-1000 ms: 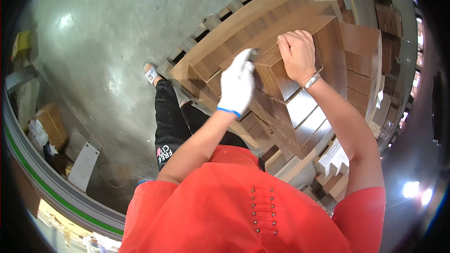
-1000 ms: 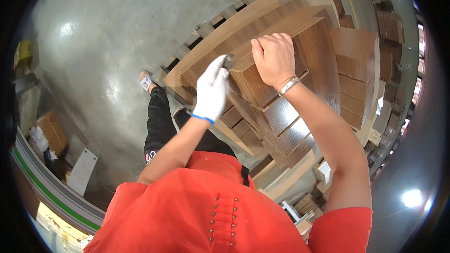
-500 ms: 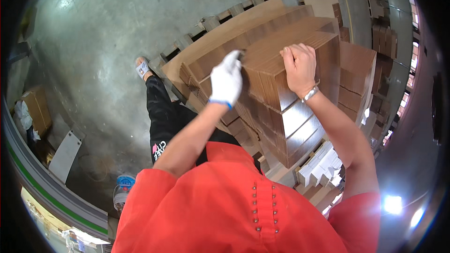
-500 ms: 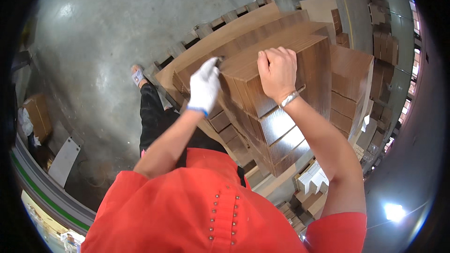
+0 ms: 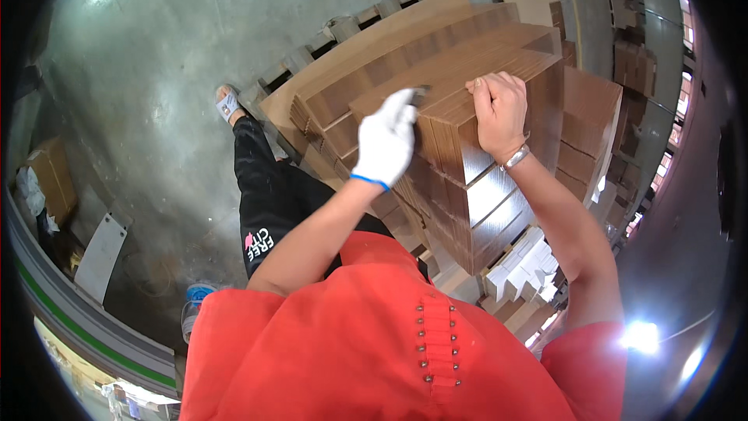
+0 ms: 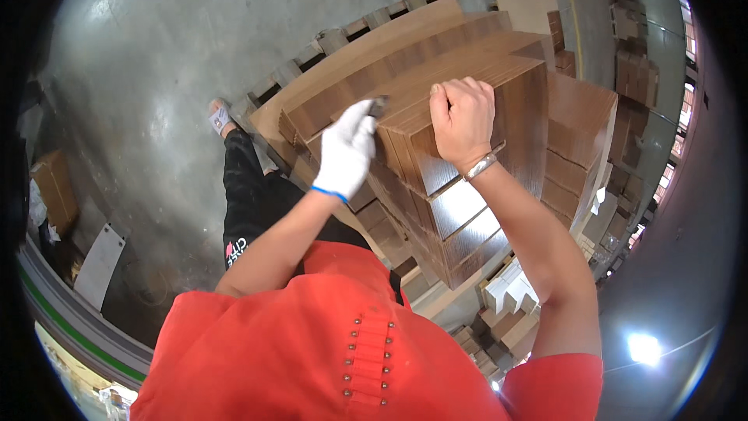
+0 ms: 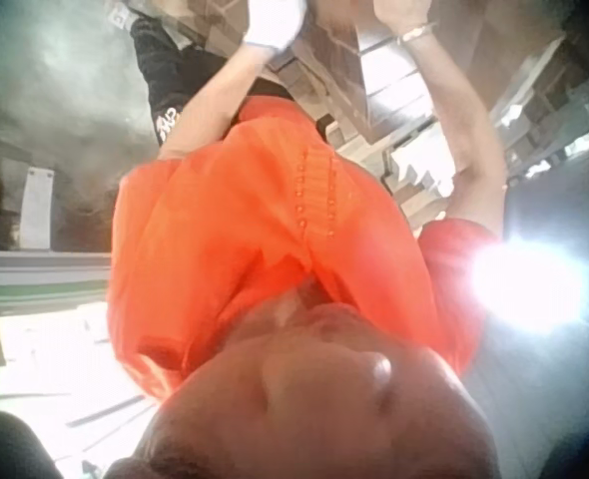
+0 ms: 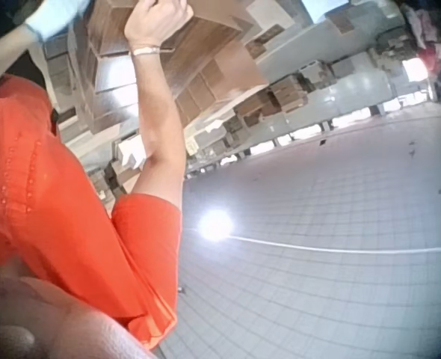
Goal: The person lifts wooden slotted panels from a stack and trims the edges of each panel using a blade while rotating the panels by hand.
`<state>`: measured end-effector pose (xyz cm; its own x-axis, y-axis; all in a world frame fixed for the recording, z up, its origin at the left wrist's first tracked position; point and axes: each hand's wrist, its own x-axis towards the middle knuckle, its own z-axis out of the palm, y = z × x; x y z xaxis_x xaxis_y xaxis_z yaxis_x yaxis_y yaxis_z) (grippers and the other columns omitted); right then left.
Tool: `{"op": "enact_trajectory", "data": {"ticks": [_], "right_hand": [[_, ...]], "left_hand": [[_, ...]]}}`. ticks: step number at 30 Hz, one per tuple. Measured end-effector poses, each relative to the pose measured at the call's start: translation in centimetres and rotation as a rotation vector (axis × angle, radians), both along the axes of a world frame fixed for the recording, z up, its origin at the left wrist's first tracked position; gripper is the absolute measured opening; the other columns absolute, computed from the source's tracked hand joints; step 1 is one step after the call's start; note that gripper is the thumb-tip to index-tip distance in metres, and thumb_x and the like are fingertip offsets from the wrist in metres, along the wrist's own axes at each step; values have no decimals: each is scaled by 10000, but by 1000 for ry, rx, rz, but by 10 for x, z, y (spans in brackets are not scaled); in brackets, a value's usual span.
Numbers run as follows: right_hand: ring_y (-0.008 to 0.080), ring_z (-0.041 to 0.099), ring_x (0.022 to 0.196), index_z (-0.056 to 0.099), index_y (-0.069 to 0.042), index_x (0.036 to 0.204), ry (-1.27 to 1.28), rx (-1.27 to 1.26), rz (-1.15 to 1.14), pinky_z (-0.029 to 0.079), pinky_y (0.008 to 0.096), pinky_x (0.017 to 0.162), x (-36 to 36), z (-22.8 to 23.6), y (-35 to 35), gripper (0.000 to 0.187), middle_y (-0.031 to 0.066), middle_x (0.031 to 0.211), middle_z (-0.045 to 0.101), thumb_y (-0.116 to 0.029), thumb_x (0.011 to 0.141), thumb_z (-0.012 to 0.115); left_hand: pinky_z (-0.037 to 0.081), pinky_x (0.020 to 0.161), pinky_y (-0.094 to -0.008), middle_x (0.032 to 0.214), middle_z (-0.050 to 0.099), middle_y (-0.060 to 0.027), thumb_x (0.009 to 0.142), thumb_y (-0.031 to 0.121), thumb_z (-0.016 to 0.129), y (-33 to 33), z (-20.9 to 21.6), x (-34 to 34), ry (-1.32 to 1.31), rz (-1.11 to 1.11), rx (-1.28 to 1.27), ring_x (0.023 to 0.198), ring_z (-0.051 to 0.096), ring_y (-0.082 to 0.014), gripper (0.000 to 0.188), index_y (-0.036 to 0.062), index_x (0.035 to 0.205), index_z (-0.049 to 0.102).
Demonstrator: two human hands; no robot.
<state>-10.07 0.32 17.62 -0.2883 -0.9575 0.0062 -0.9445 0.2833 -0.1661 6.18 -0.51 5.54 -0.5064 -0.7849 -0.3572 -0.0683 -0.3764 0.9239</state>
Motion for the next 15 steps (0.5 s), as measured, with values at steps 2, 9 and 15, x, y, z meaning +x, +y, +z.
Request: {"op": "enact_trajectory", "data": {"ticks": [2, 9, 15], "right_hand": [[307, 550, 695, 592, -44, 657, -9, -13, -3, 388, 408, 745, -2, -4, 4, 274, 97, 668, 602, -165, 901, 560], [269, 587, 849, 654, -56, 722, -14, -12, 39, 390, 415, 862, 26, 17, -6, 196, 62, 760, 641, -217, 832, 667], [268, 555, 1049, 673, -55, 806, 187, 120, 158, 341, 462, 1040, 75, 12, 4, 181, 57, 932, 645, -158, 681, 754]], "left_hand": [[516, 892, -373, 1074, 678, -222, 932, 140, 569, -3, -39, -2, -85, 49, 113, 1023, 666, -348, 284, 9, 1172, 645], [511, 695, -276, 884, 701, -123, 950, 100, 575, -16, -22, 13, 131, 71, 371, 716, 643, -153, 258, -28, 1166, 635], [430, 540, -250, 780, 638, -39, 968, 109, 566, -31, -21, 27, 99, 190, 228, 568, 499, -76, 248, -34, 1161, 628]]}}
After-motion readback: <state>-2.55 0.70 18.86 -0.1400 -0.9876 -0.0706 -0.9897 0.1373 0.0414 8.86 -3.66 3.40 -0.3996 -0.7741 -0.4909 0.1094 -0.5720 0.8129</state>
